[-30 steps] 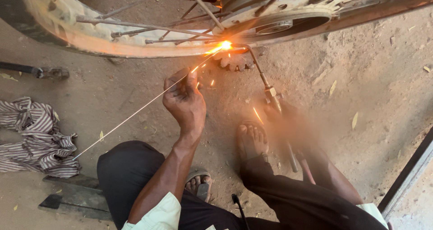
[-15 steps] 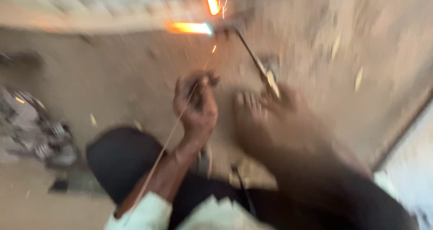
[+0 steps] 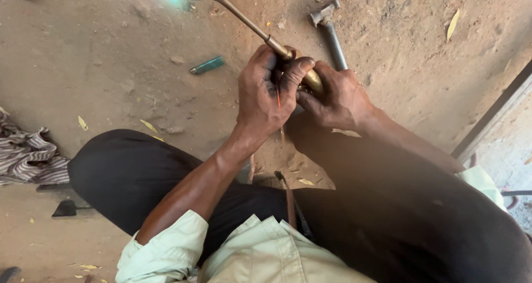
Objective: The person sits on the ground beside a motorcycle wheel and uses a torch to heat and cut the wheel spokes, holding a thin metal rod in the other hand while sparks fly. They adjust the torch partway through and continue heating different spokes on the wheel.
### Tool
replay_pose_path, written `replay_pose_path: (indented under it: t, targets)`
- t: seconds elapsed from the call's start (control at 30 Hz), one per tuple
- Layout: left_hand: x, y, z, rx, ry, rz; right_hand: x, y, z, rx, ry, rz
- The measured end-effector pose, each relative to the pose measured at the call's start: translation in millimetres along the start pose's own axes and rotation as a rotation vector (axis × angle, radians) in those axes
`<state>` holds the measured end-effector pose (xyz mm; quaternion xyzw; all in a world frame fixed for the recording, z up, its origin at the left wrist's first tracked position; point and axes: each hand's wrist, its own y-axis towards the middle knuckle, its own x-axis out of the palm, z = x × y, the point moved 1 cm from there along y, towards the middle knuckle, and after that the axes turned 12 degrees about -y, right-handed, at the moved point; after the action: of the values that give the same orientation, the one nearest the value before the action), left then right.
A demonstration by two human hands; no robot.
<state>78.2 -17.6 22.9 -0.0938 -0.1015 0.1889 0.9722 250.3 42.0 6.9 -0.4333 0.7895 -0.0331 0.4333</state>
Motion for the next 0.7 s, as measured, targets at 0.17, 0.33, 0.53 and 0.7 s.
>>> replay_pose_path:
  t: [0.17, 0.33, 0.53, 0.7]
  targets:
    - [-9.3, -0.5, -4.6, 0.06, -0.011, -0.125, 1.1, -2.3, 0.3, 0.017, 0.046, -0.05]
    - [-12.7, 9.6, -6.5, -0.057, 0.107, -0.201, -7.3, -4.5, -0.3, 0.131, 0.098, -0.08]
    - [-49.9, 31.7, 24.3, -0.008, -0.38, -0.074, -22.2, -11.3, 36.3, 0.539, 0.285, -0.067]
    - [-70.6, 48.3, 51.3, 0.213, -0.222, 0.164, -9.7, 0.8, 63.7, 0.422, 0.282, 0.128]
